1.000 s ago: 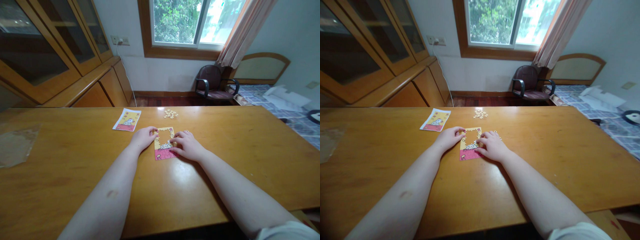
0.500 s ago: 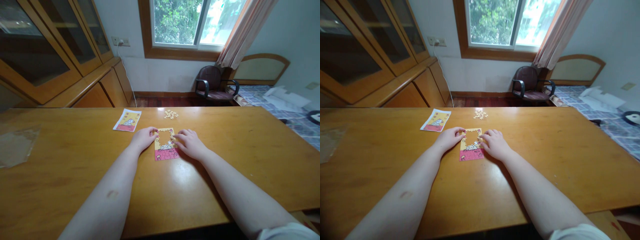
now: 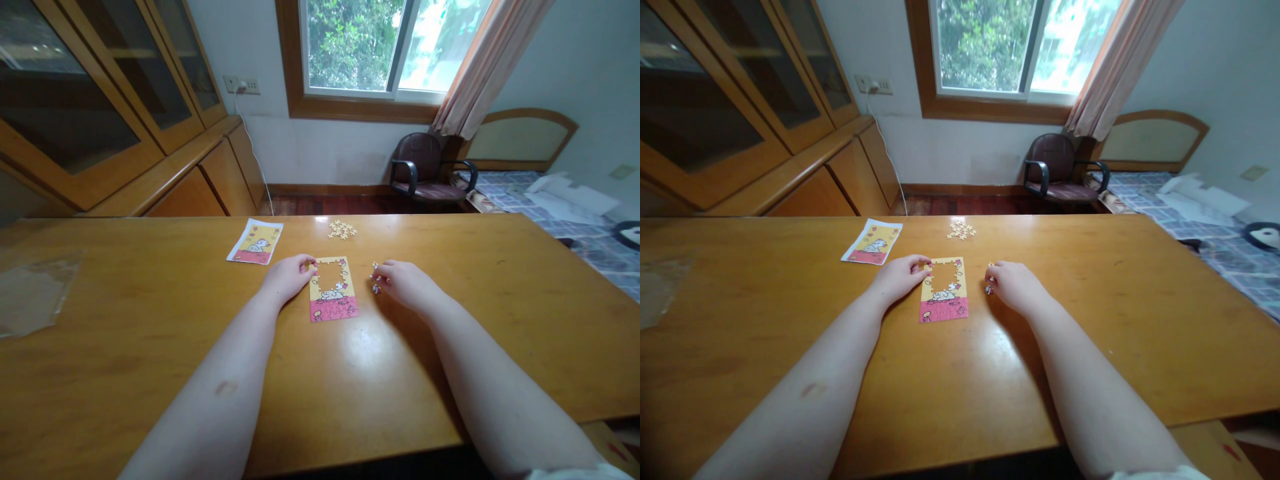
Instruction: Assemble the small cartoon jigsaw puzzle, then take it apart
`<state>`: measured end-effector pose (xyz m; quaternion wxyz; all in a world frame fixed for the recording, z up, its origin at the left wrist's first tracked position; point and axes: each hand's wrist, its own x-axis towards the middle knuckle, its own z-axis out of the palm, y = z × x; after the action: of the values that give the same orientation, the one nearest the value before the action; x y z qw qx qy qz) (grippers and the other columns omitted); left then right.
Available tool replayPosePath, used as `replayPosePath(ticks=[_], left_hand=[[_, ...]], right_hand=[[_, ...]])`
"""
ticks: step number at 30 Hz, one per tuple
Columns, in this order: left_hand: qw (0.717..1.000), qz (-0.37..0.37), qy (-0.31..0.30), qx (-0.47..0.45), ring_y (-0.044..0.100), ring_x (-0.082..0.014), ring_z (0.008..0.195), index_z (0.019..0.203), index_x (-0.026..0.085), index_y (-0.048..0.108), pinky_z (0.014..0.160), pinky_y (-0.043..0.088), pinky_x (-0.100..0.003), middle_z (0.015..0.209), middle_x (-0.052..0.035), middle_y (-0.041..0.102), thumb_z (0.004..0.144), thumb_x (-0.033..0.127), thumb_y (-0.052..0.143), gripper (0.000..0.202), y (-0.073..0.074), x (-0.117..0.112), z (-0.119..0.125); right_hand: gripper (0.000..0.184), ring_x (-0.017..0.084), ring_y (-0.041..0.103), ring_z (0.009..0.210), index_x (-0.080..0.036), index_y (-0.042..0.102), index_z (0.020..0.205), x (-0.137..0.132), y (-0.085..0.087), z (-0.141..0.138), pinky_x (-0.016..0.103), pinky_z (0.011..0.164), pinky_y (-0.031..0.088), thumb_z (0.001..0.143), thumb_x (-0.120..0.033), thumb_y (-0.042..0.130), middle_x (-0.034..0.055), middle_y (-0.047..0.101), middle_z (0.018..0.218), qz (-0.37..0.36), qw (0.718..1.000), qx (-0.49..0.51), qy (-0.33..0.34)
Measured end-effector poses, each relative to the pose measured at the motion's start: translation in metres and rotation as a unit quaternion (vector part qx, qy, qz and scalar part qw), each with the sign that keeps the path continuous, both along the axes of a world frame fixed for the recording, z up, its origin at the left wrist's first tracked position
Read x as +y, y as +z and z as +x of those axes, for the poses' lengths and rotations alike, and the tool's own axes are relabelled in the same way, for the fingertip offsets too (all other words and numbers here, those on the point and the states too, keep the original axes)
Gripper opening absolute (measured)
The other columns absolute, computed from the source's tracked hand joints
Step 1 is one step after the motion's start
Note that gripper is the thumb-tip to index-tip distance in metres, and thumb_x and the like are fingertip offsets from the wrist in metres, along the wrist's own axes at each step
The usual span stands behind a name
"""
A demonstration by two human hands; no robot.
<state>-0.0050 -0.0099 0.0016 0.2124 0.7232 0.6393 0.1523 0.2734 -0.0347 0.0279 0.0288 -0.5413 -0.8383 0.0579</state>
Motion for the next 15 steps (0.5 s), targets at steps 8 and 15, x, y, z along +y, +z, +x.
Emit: replayPosePath(ticks=[8,15], left_hand=[[1.0,0.0,-0.003,-0.005,0.059,-0.0168,0.071,0.106,0.029,0.067,0.057,0.034,-0.026,0.076,-0.0001,0.065,0.079,0.044,0.056,0.033,0.0007,-0.0003,-0.0002],[1.0,0.001,-0.002,-0.001,0.06,-0.0173,0.073,0.108,0.028,0.067,0.059,0.035,-0.026,0.078,-0.0011,0.066,0.08,0.045,0.056,0.035,0.001,-0.0009,0.0005]], right_hand=[[0.014,0.02,0.063,0.076,-0.022,0.07,0.083,-0.0074,0.0047,-0.0059,0.027,0.065,0.04,0.079,-0.033,0.062,0.0067,0.068,0.087,-0.044,0.997,-0.054,-0.041],[0.019,0.018,0.063,0.078,-0.026,0.071,0.092,-0.0054,-0.0027,-0.0053,0.026,0.067,0.041,0.085,-0.023,0.054,0.0047,0.068,0.093,-0.048,0.999,-0.017,0.001]])
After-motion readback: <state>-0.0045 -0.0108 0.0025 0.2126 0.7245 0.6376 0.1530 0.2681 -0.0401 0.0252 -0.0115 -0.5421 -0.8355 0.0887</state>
